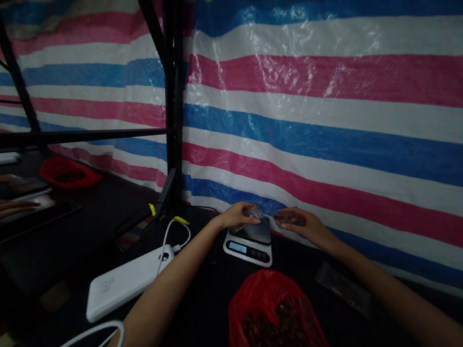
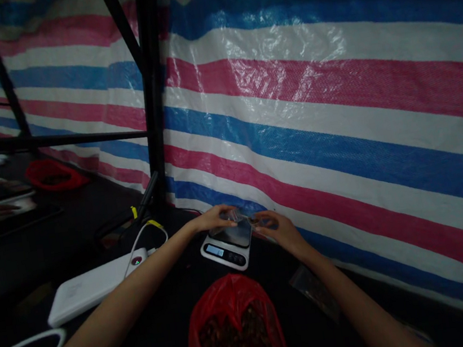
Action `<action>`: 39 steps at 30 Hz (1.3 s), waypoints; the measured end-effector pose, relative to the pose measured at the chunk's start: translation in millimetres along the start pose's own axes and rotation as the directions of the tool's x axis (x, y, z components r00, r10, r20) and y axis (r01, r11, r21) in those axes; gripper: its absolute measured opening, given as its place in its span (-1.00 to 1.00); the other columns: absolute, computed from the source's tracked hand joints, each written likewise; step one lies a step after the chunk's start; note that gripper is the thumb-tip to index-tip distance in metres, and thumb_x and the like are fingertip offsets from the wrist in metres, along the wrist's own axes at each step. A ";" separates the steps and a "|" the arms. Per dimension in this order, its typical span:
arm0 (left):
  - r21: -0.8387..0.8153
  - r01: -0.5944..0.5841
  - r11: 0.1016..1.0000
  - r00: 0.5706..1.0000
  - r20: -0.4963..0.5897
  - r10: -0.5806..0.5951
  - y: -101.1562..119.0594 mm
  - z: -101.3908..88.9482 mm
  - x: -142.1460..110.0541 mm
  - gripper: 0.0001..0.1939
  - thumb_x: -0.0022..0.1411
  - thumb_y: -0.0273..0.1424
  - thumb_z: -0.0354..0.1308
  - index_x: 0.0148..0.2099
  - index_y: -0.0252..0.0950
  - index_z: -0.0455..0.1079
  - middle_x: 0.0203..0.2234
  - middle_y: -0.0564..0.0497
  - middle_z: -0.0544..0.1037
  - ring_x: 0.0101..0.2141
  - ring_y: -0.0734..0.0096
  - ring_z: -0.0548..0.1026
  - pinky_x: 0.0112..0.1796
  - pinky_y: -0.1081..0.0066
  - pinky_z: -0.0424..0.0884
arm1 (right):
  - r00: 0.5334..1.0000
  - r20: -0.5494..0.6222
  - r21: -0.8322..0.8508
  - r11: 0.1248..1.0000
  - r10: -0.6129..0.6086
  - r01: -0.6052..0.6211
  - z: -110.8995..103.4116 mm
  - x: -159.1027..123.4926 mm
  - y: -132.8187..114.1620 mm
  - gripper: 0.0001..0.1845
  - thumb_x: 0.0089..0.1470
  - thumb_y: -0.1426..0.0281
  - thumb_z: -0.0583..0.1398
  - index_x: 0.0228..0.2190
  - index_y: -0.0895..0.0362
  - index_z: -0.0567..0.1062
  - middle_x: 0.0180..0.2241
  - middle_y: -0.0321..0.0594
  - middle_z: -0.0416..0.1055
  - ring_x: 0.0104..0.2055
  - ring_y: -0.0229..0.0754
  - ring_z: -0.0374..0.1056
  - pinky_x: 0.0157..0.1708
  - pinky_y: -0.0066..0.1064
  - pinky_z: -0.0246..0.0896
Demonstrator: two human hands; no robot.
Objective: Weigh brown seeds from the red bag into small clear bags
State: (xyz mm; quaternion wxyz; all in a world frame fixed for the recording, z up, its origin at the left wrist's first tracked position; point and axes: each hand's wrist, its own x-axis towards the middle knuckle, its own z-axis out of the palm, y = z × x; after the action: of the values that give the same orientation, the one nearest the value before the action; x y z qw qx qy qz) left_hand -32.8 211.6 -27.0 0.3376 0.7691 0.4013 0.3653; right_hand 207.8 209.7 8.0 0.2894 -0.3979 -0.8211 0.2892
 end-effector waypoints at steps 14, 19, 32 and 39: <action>-0.417 0.016 0.909 0.996 0.089 0.024 12.3 6.1 -3.4 -0.56 -0.11 -0.24 0.28 -0.18 -0.37 0.39 -0.34 0.00 0.46 -0.30 0.47 0.39 -0.18 0.45 0.24 | 0.892 0.242 -0.783 0.466 -0.382 0.412 4.1 19.3 -59.6 -0.75 0.03 0.46 0.11 -0.18 0.13 0.35 -0.19 -0.12 0.36 -0.14 -0.11 0.26 -0.24 -0.38 0.14; -0.443 0.021 0.896 0.997 0.074 0.013 10.4 6.2 -3.9 -0.56 -0.10 -0.25 0.28 -0.17 -0.37 0.39 -0.35 -0.01 0.47 -0.32 0.46 0.40 -0.19 0.43 0.25 | 0.836 0.359 -0.886 0.130 -0.416 0.445 6.1 12.8 -73.9 -0.73 0.08 0.55 0.01 -0.16 0.14 0.33 -0.20 -0.09 0.36 -0.20 -0.09 0.24 -0.34 -0.37 0.10; 0.008 -0.004 1.000 0.998 -0.063 0.004 -5.8 -1.1 1.6 -0.43 -0.08 -0.17 0.23 -0.03 -0.35 0.33 -0.24 -0.08 0.48 -0.21 0.30 0.42 -0.17 0.36 0.28 | 0.994 -0.102 -0.660 0.750 -0.044 -0.034 -7.9 -37.7 -34.3 -0.62 -0.04 0.15 0.12 -0.17 0.04 0.35 -0.25 -0.23 0.47 -0.24 -0.07 0.39 -0.32 -0.31 0.22; 0.490 0.012 0.872 0.999 0.030 -0.031 -14.7 12.4 -1.6 -0.35 -0.12 -0.07 0.22 0.02 -0.24 0.29 -0.05 -0.09 0.38 0.00 0.09 0.25 0.03 0.13 0.02 | 0.995 -0.021 -0.398 0.912 0.094 -0.094 -8.6 -88.2 -23.8 -0.58 -0.10 0.09 0.16 -0.19 0.00 0.38 -0.19 -0.24 0.44 -0.20 -0.08 0.37 -0.32 -0.31 0.25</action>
State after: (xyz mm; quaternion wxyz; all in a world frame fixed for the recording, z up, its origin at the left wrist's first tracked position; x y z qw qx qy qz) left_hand -28.6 214.0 -45.7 0.1433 0.8315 0.4829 0.2340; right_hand 247.9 127.2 8.9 0.1888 -0.4878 -0.8424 0.1292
